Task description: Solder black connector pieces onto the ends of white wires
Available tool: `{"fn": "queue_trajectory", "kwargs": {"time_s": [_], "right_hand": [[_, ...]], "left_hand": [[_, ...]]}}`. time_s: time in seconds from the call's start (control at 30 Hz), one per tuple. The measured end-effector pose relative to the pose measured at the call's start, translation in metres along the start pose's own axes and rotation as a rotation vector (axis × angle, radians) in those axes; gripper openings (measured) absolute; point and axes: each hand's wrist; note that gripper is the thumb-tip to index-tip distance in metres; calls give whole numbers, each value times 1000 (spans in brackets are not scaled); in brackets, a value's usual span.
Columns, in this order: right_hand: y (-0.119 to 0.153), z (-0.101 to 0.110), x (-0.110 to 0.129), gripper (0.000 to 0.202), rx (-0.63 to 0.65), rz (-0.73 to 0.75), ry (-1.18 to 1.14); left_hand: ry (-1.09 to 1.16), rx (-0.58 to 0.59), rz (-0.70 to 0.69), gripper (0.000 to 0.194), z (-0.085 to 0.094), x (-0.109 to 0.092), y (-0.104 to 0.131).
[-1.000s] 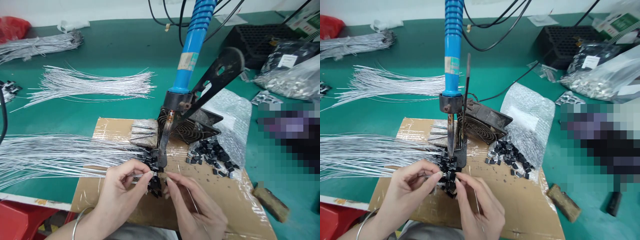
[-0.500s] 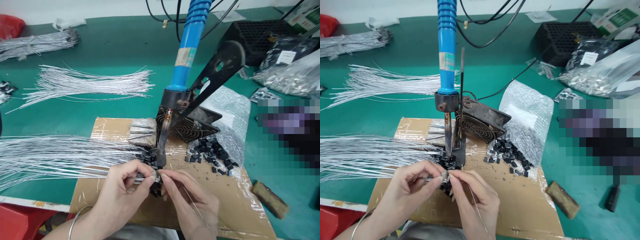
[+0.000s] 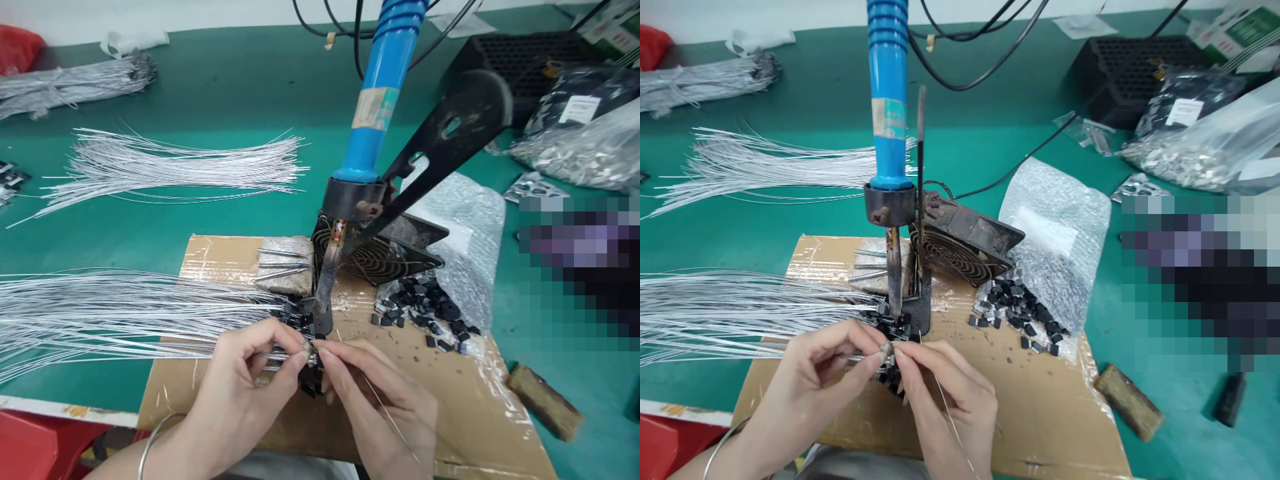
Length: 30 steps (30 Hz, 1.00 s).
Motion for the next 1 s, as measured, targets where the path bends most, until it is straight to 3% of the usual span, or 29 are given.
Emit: {"fn": "queue_trajectory", "kwargs": {"time_s": [0.17,0.3,0.43,0.67,0.77,0.87,1.0], "right_hand": [[0,-2,-1,20,-6,32,45],[4,-6,2,16,-91,33,123],[10,-10,8,34,-140,-73,128],[13,-5,16,20,-159,-285,184],[11,-1,15,34,-112,-199,213],[7,-2,16,29,-115,-69,131],[6,-9,20,24,-163,-126,23]], "left_hand": [[-11,-12,24,14,-1,-1,-1],[-15,-16,44,14,-3,0,-3],[-43,-25,56,16,-4,1,-5],[-104,-64,75,14,-3,3,-7],[-134,-73,70,14,-3,2,-7],[-127,-73,60,15,-3,1,-7],[-95,-82,60,15,-4,1,-10]]}}
Point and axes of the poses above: each hand's wrist, its own y-axis away from the middle knuckle, its own z-axis out of the back of the hand, x = y × z, and after that the axes turned 3 degrees about z, right-handed
